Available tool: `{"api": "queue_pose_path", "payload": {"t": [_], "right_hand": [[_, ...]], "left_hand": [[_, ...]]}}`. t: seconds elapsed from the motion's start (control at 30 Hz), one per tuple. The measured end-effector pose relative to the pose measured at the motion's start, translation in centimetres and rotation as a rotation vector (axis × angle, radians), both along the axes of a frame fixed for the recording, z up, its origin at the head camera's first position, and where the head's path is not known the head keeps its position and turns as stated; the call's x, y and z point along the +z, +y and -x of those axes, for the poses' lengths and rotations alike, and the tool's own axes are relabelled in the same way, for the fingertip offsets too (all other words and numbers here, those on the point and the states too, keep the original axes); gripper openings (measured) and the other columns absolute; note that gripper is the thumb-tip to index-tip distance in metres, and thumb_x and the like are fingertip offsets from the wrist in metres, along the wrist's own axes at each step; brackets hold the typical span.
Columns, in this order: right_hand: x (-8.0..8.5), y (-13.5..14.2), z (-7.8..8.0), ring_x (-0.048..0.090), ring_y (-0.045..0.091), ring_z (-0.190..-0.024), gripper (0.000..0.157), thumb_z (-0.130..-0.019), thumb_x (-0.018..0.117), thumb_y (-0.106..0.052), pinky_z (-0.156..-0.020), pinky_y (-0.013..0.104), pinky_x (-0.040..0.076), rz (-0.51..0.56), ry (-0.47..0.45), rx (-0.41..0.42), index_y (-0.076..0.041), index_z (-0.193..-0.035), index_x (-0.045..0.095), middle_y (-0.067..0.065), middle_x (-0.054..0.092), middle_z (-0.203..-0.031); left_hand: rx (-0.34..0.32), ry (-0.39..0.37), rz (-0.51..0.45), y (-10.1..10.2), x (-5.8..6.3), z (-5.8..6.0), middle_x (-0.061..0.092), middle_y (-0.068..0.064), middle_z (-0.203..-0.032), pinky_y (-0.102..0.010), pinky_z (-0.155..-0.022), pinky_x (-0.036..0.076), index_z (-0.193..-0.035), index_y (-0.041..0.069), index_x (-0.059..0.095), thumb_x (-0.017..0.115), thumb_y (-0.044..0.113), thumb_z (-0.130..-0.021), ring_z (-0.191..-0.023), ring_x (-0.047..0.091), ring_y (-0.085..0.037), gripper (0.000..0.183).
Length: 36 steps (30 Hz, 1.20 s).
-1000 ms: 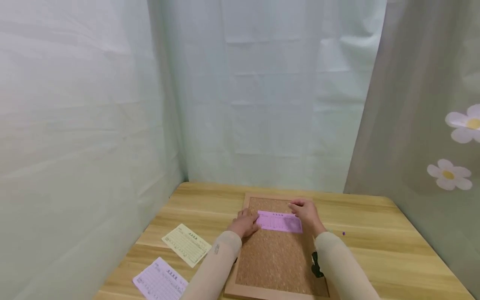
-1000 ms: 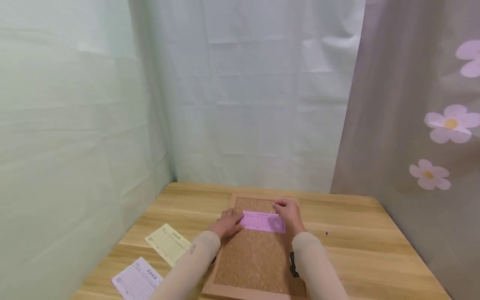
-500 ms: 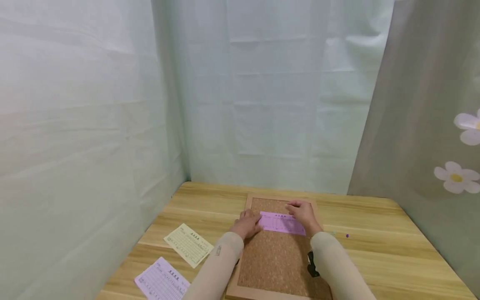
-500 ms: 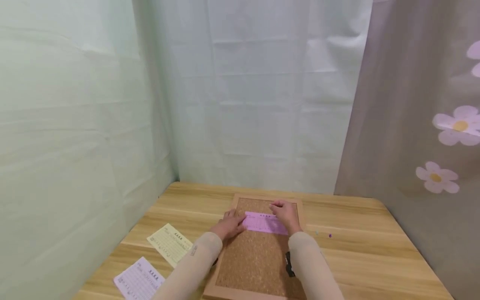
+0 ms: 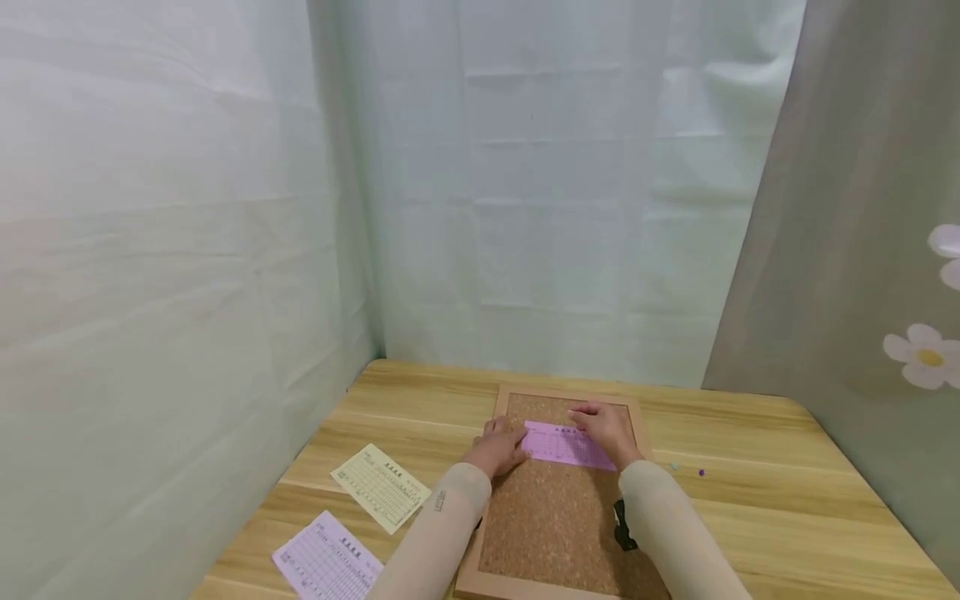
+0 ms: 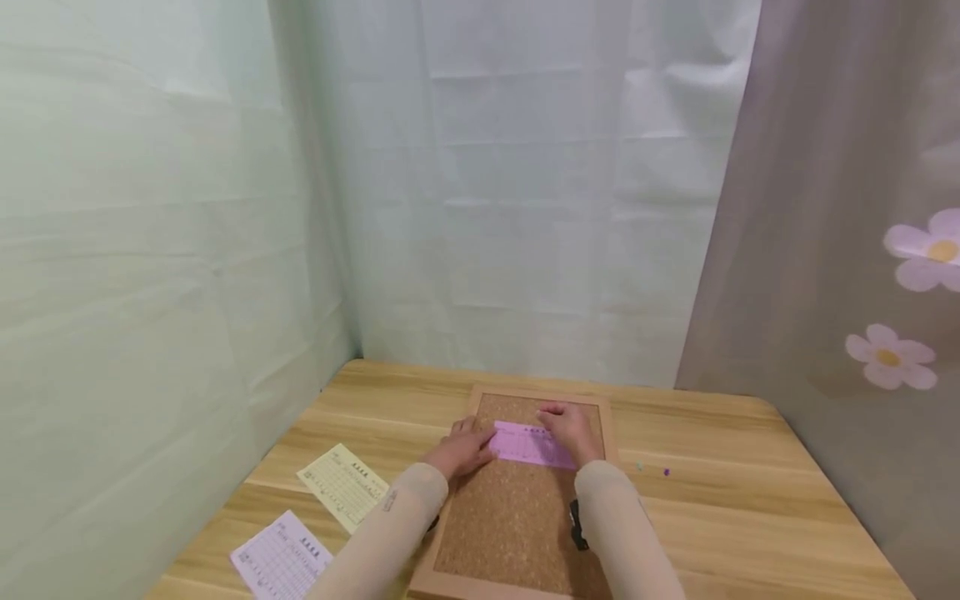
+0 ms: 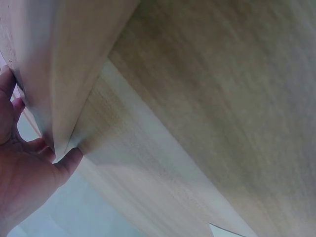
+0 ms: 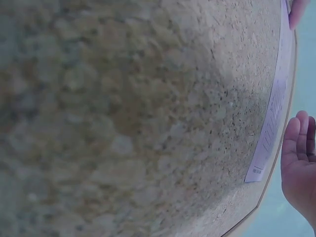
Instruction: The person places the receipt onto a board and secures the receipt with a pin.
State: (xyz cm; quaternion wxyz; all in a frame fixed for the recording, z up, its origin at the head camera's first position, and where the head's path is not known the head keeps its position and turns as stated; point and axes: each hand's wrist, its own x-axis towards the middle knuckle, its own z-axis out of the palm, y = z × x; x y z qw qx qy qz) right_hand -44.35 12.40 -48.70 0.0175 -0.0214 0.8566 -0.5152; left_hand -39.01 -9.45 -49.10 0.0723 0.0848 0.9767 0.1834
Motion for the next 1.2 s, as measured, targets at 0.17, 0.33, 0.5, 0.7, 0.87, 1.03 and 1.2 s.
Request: {"api": "queue_pose_path", "payload": {"t": [0.17,0.33,0.5,0.7,0.87,1.03,1.2], "right_hand": [[0.4,-0.1,0.1,0.061,0.021,-0.091,0.026,-0.097,0.065,-0.023,-0.078,0.036,0.049,-0.003,-0.019,0.015,-0.004,-0.113,0.072,0.007,0.069,-0.102],[0.1,-0.1,0.4,0.059,0.019,-0.087,0.021,-0.097,0.064,-0.019,-0.074,0.033,0.047,-0.027,-0.019,0.025,-0.004,-0.110,0.072,0.005,0.068,-0.097],[-0.6,-0.2,0.7,0.054,0.018,-0.079,0.018,-0.094,0.067,-0.016,-0.066,0.029,0.042,-0.083,-0.038,0.027,-0.004,-0.106,0.074,0.004,0.066,-0.089],[-1.1,-0.2,0.8,0.054,0.020,-0.084,0.017,-0.094,0.067,-0.014,-0.068,0.031,0.042,-0.104,-0.043,0.016,-0.004,-0.106,0.075,0.008,0.067,-0.097],[-1.2,0.0,0.9,0.055,0.021,-0.088,0.017,-0.094,0.067,-0.013,-0.071,0.031,0.042,-0.116,-0.027,0.016,-0.003,-0.105,0.075,0.010,0.068,-0.105],[-1.1,-0.1,1.0,0.056,0.022,-0.092,0.016,-0.094,0.067,-0.013,-0.072,0.032,0.042,-0.125,-0.023,0.020,-0.003,-0.104,0.075,0.012,0.068,-0.109],[-1.2,-0.3,1.1,0.055,0.022,-0.089,0.016,-0.093,0.069,-0.015,-0.071,0.034,0.042,-0.122,-0.064,0.004,-0.005,-0.104,0.076,0.011,0.067,-0.108]], "left_hand": [[-0.001,0.005,0.009,0.1,0.3,-0.1,0.019,-0.017,-0.162,-0.056,-0.113,0.025,-0.152,0.020,0.043,0.053,0.038,-0.103,-0.148,0.015,-0.036,0.053],[0.002,-0.007,0.026,0.2,0.5,-0.2,0.019,-0.016,-0.162,-0.056,-0.112,0.027,-0.152,0.021,0.042,0.052,0.039,-0.103,-0.149,0.015,-0.035,0.054],[0.002,-0.010,0.039,0.4,0.4,-0.2,0.019,-0.016,-0.162,-0.055,-0.112,0.027,-0.153,0.021,0.042,0.052,0.039,-0.103,-0.149,0.015,-0.034,0.054],[0.014,-0.004,0.038,0.6,0.7,-0.5,0.020,-0.016,-0.161,-0.055,-0.113,0.026,-0.152,0.021,0.043,0.052,0.037,-0.103,-0.148,0.016,-0.034,0.052],[0.014,-0.005,0.039,0.6,0.8,-0.4,0.018,-0.016,-0.162,-0.054,-0.114,0.025,-0.153,0.021,0.042,0.051,0.037,-0.104,-0.149,0.015,-0.034,0.052],[0.016,-0.006,0.039,0.5,0.6,-0.3,0.019,-0.015,-0.162,-0.054,-0.114,0.025,-0.152,0.022,0.043,0.051,0.038,-0.103,-0.149,0.015,-0.033,0.053],[0.028,-0.014,0.035,0.4,0.2,0.0,0.018,-0.015,-0.162,-0.054,-0.114,0.025,-0.152,0.023,0.042,0.052,0.039,-0.103,-0.149,0.015,-0.033,0.053]]}}
